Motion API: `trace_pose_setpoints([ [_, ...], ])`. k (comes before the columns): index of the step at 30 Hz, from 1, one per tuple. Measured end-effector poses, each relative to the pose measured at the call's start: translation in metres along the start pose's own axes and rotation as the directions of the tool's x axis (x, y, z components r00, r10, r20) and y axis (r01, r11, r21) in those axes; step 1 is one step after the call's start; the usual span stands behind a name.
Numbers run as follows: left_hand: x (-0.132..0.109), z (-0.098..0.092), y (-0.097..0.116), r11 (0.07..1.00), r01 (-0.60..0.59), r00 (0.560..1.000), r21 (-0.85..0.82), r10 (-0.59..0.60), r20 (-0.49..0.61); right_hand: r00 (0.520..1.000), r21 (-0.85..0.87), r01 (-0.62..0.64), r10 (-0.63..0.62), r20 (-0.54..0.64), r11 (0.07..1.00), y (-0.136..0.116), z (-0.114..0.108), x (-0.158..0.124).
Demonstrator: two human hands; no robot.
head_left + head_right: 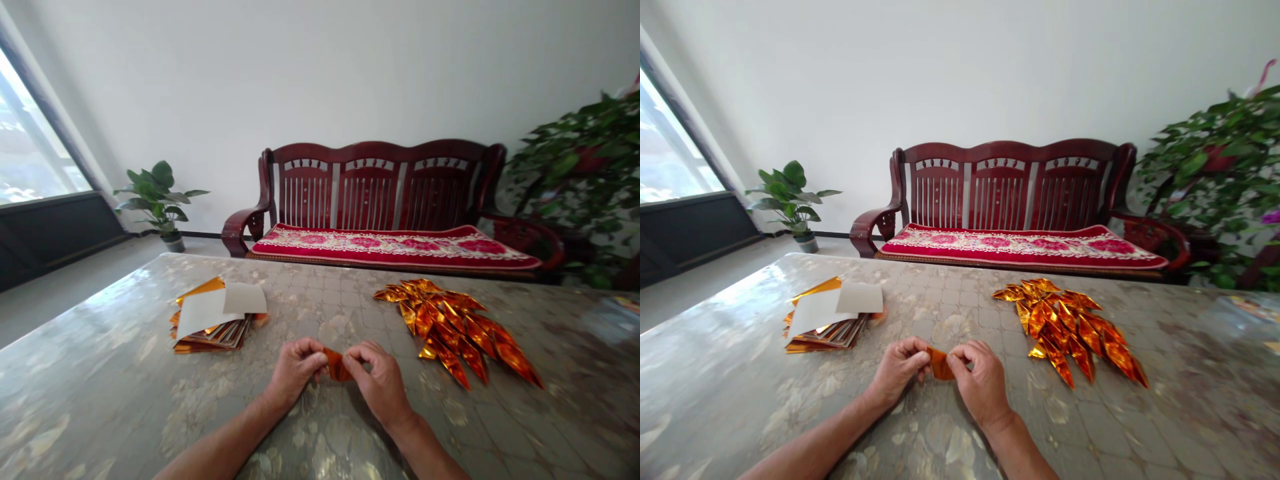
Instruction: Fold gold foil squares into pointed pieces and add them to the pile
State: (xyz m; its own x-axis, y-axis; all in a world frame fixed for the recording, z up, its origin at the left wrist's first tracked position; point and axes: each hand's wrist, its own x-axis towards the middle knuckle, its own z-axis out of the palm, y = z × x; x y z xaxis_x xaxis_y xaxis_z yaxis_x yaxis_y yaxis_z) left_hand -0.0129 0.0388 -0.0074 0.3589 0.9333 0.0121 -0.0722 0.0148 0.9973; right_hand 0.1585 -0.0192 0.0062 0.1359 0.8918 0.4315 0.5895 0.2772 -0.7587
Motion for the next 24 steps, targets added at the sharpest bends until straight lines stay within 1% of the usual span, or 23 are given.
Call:
trace_pose_setpoints([
  [5, -0.0001, 0.0012, 0.0038, 0.999, -0.023, 1.0, -0.046, 0.023, 0.001, 1.0, 0.028, -0.024, 0.024, -0.007, 0.999, -0.0003, 0.0001, 0.0004],
  [9, -0.0009, 0.0011, 0.0057, 0.999, 0.007, 1.0, -0.054, -0.006, 0.019, 0.998, 0.052, -0.063, 0.063, -0.011, 0.997, 0.0002, 0.0006, -0.0002],
  [12, -0.0005, 0.0007, 0.0039, 0.995, 0.027, 1.0, -0.093, -0.027, 0.006, 0.997, 0.066, -0.072, 0.074, -0.019, 0.995, 0.0002, 0.0012, -0.0003],
  [17, 0.0016, 0.0005, -0.0005, 0.994, 0.039, 0.999, -0.105, -0.042, -0.026, 0.998, 0.068, -0.056, 0.058, -0.028, 0.996, -0.0013, 0.0014, -0.0002],
  [24, 0.0024, -0.0002, -0.0031, 0.992, 0.052, 0.998, -0.111, -0.054, -0.015, 1.0, 0.014, -0.018, 0.018, -0.006, 1.0, -0.0007, 0.0012, -0.0003],
])
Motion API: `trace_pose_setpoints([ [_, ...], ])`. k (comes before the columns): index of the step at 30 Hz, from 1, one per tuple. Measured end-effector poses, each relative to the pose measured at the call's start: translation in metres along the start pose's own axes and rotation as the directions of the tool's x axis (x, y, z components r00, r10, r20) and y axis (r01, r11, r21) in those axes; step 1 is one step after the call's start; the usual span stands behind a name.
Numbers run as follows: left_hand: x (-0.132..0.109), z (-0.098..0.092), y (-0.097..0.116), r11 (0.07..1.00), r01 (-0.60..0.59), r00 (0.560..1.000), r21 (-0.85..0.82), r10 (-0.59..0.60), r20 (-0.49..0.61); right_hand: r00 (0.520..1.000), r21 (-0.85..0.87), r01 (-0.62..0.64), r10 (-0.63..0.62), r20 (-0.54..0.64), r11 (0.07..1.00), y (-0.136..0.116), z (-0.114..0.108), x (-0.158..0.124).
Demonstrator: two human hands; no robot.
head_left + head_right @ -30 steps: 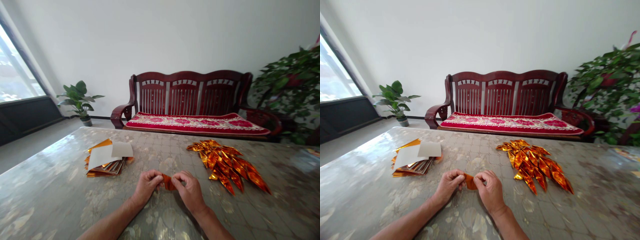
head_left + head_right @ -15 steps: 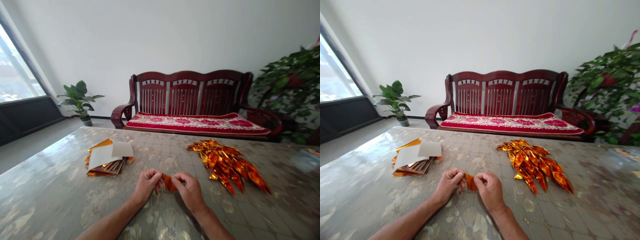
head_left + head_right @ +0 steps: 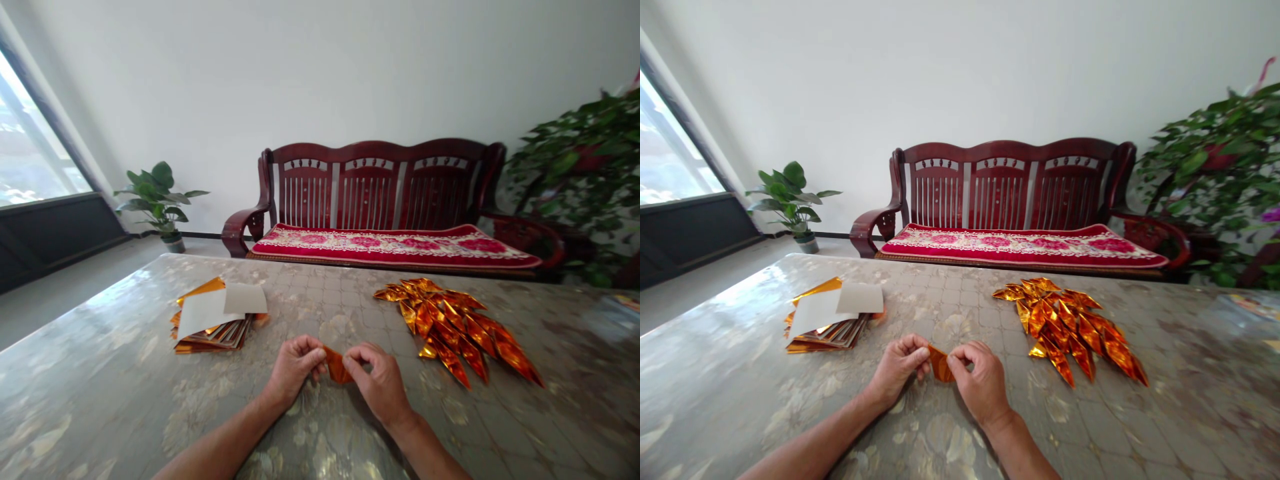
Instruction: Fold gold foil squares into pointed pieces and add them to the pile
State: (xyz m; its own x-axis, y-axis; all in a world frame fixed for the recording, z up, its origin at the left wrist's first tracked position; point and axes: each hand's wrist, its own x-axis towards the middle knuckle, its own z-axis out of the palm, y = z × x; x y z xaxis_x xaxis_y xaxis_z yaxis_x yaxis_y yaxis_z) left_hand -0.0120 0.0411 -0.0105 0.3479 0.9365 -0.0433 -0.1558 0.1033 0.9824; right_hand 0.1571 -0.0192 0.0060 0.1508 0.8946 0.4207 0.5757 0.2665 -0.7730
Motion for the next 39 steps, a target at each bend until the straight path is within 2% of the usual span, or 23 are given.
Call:
trace_pose_setpoints([
  [8, -0.001, -0.003, 0.001, 0.996, -0.02, 0.999, 0.084, 0.017, 0.036, 0.998, -0.029, 0.056, -0.055, 0.041, 0.998, 0.002, -0.001, -0.001],
  [14, -0.004, 0.0, 0.006, 0.985, -0.048, 0.998, 0.165, 0.052, -0.019, 0.994, -0.055, 0.093, -0.09, 0.056, 0.994, 0.003, -0.002, -0.002],
  [19, -0.006, 0.007, 0.012, 0.987, -0.097, 0.995, 0.127, 0.101, -0.023, 0.991, -0.059, 0.12, -0.116, 0.068, 0.991, 0.003, -0.001, 0.0],
  [28, -0.002, 0.007, 0.012, 0.995, -0.082, 0.995, 0.048, 0.079, 0.064, 0.987, -0.058, 0.136, -0.13, 0.094, 0.989, 0.004, -0.002, 0.002],
  [32, -0.001, 0.002, 0.008, 0.989, -0.055, 0.99, 0.137, 0.037, 0.134, 0.985, -0.062, 0.144, -0.138, 0.102, 0.988, 0.003, -0.002, 0.003],
  [35, -0.003, -0.001, 0.009, 0.97, -0.107, 0.981, 0.217, 0.068, 0.183, 0.984, -0.068, 0.15, -0.142, 0.108, 0.986, 0.003, -0.003, 0.003],
  [39, -0.004, -0.002, 0.013, 0.909, -0.241, 0.962, 0.339, 0.178, 0.205, 0.988, -0.079, 0.127, -0.119, 0.101, 0.989, 0.001, -0.001, 0.002],
])
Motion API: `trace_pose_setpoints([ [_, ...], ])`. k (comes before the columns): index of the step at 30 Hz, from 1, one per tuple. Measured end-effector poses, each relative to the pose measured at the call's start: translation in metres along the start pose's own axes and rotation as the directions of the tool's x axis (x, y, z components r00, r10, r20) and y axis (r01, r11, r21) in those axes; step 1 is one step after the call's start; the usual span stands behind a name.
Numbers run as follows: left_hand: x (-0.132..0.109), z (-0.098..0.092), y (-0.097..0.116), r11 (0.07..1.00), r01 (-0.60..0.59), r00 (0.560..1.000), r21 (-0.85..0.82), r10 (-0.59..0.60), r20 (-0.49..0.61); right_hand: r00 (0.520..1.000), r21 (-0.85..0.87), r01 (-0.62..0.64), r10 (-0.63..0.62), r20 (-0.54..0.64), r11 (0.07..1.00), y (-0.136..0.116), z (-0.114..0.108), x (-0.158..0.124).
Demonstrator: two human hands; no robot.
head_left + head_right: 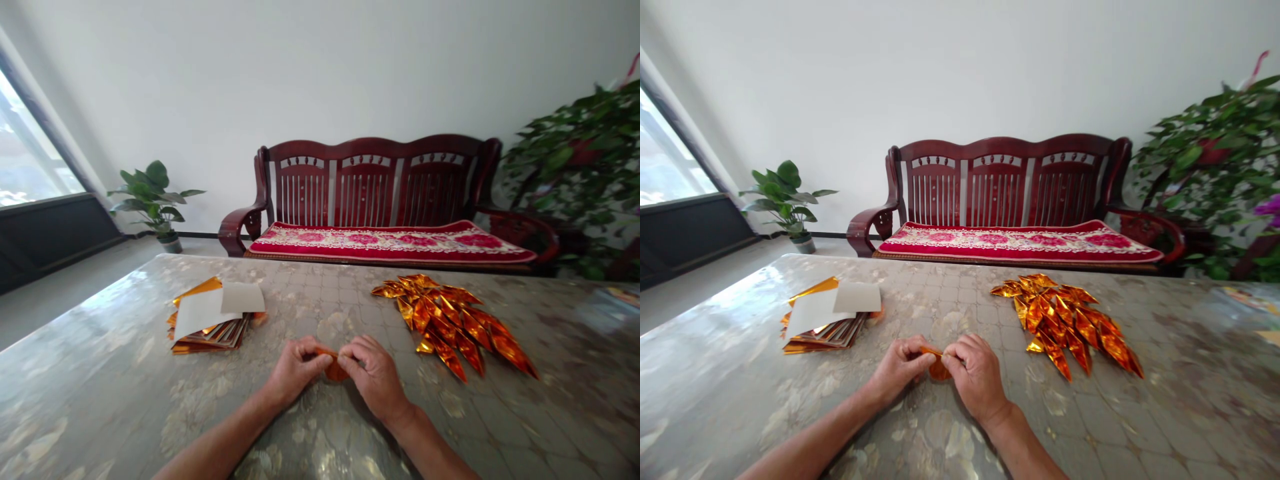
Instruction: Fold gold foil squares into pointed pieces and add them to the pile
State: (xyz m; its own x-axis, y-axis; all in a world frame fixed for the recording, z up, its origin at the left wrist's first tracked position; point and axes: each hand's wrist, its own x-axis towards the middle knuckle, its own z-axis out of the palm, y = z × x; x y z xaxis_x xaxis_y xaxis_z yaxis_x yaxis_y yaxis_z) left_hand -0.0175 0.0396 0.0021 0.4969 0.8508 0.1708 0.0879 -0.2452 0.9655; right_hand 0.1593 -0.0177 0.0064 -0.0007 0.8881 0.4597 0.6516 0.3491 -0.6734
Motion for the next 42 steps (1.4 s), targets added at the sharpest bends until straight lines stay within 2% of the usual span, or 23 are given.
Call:
trace_pose_setpoints([
  [3, 0.001, 0.001, -0.001, 0.998, -0.034, 0.997, 0.045, 0.037, -0.067, 0.999, 0.032, -0.051, 0.052, -0.009, 0.998, -0.004, 0.0, 0.001],
  [6, 0.002, 0.002, -0.004, 0.994, 0.054, 0.989, -0.098, -0.066, -0.132, 0.991, 0.206, -0.126, 0.134, -0.022, 0.97, -0.005, -0.002, 0.005],
  [8, 0.003, 0.002, -0.006, 0.959, 0.141, 0.97, -0.246, -0.184, -0.16, 0.969, 0.393, -0.201, 0.24, -0.054, 0.897, -0.004, -0.004, 0.007],
  [11, 0.003, 0.001, -0.006, 0.875, 0.207, 0.936, -0.437, -0.307, -0.172, 0.881, 0.624, -0.304, 0.461, -0.103, 0.72, 0.002, -0.004, 0.008],
  [13, 0.004, 0.0, -0.004, 0.825, 0.217, 0.926, -0.522, -0.343, -0.157, 0.838, 0.704, -0.339, 0.54, -0.075, 0.624, 0.005, 0.0, 0.007],
  [15, 0.003, 0.001, -0.003, 0.791, 0.225, 0.922, -0.569, -0.362, -0.139, 0.838, 0.736, -0.357, 0.546, -0.02, 0.575, 0.006, 0.004, 0.006],
  [19, 0.002, 0.003, -0.002, 0.776, 0.231, 0.919, -0.587, -0.372, -0.129, 0.864, 0.764, -0.349, 0.501, 0.039, 0.543, 0.002, 0.011, 0.005],
  [23, 0.002, 0.005, -0.003, 0.795, 0.226, 0.918, -0.563, -0.367, -0.15, 0.882, 0.79, -0.323, 0.468, 0.051, 0.522, -0.003, 0.013, 0.006],
  [27, 0.002, 0.006, -0.003, 0.816, 0.216, 0.912, -0.536, -0.365, -0.188, 0.878, 0.799, -0.317, 0.477, 0.044, 0.511, -0.004, 0.013, 0.006],
  [33, 0.003, 0.007, -0.001, 0.852, 0.208, 0.899, -0.481, -0.36, -0.248, 0.859, 0.78, -0.33, 0.512, 0.015, 0.532, -0.005, 0.014, 0.007],
  [37, 0.003, 0.008, -0.004, 0.895, 0.196, 0.909, -0.401, -0.319, -0.268, 0.842, 0.779, -0.331, 0.54, -0.012, 0.533, -0.003, 0.014, 0.008],
  [42, 0.003, 0.008, -0.009, 0.934, 0.17, 0.919, -0.315, -0.266, -0.292, 0.847, 0.746, -0.315, 0.529, -0.058, 0.586, -0.002, 0.012, 0.008],
])
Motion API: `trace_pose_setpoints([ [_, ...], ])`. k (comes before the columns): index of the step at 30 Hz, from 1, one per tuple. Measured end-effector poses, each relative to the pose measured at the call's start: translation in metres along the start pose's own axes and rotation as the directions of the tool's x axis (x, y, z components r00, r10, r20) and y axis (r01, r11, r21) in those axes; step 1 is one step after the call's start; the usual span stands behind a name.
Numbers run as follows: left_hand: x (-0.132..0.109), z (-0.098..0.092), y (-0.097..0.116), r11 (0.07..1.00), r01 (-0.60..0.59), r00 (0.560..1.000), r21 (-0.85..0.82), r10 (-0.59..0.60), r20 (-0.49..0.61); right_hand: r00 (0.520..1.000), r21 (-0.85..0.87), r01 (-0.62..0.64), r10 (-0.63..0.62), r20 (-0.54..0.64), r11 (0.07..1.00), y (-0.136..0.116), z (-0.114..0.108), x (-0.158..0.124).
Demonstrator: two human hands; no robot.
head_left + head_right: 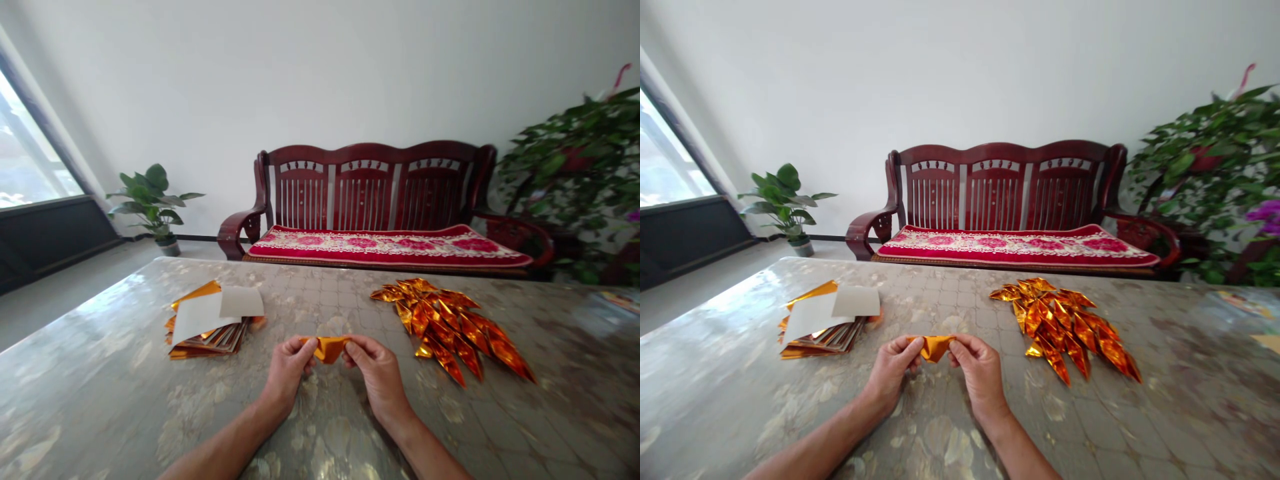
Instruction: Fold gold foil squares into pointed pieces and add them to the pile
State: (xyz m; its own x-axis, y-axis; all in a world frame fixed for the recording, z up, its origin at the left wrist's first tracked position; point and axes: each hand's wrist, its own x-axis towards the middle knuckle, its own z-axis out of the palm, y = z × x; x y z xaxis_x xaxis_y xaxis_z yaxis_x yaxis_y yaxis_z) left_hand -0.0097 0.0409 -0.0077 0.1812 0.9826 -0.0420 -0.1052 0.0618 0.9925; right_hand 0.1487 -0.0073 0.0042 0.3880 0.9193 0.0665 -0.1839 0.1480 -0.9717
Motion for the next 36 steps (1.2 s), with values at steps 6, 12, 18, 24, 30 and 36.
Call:
trace_pose_setpoints([
  [6, -0.003, 0.002, 0.0, 0.999, -0.017, 1.0, 0.034, 0.017, 0.008, 1.0, -0.099, 0.026, -0.026, -0.005, 0.995, 0.0, -0.003, 0.001],
  [12, -0.001, 0.003, -0.003, 0.99, -0.075, 0.997, 0.118, 0.072, 0.032, 0.996, -0.162, 0.084, -0.089, -0.026, 0.983, -0.001, -0.004, 0.005],
  [18, 0.005, 0.003, -0.002, 0.995, -0.054, 0.998, 0.08, 0.052, 0.026, 0.993, -0.159, 0.118, -0.119, 0.002, 0.98, 0.002, -0.001, 0.008],
  [24, 0.01, 0.0, -0.003, 0.991, -0.065, 0.997, 0.117, 0.059, 0.051, 0.991, -0.217, 0.129, -0.118, 0.063, 0.967, 0.008, -0.004, 0.013],
  [30, 0.013, -0.008, -0.005, 0.89, -0.3, 0.952, 0.342, 0.303, 0.046, 0.948, -0.436, 0.312, -0.249, 0.197, 0.844, 0.015, -0.017, 0.017],
  [36, 0.013, -0.024, 0.002, 0.682, -0.559, 0.829, 0.472, 0.453, 0.327, 0.885, -0.545, 0.442, -0.245, 0.397, 0.712, 0.009, -0.027, 0.018],
])
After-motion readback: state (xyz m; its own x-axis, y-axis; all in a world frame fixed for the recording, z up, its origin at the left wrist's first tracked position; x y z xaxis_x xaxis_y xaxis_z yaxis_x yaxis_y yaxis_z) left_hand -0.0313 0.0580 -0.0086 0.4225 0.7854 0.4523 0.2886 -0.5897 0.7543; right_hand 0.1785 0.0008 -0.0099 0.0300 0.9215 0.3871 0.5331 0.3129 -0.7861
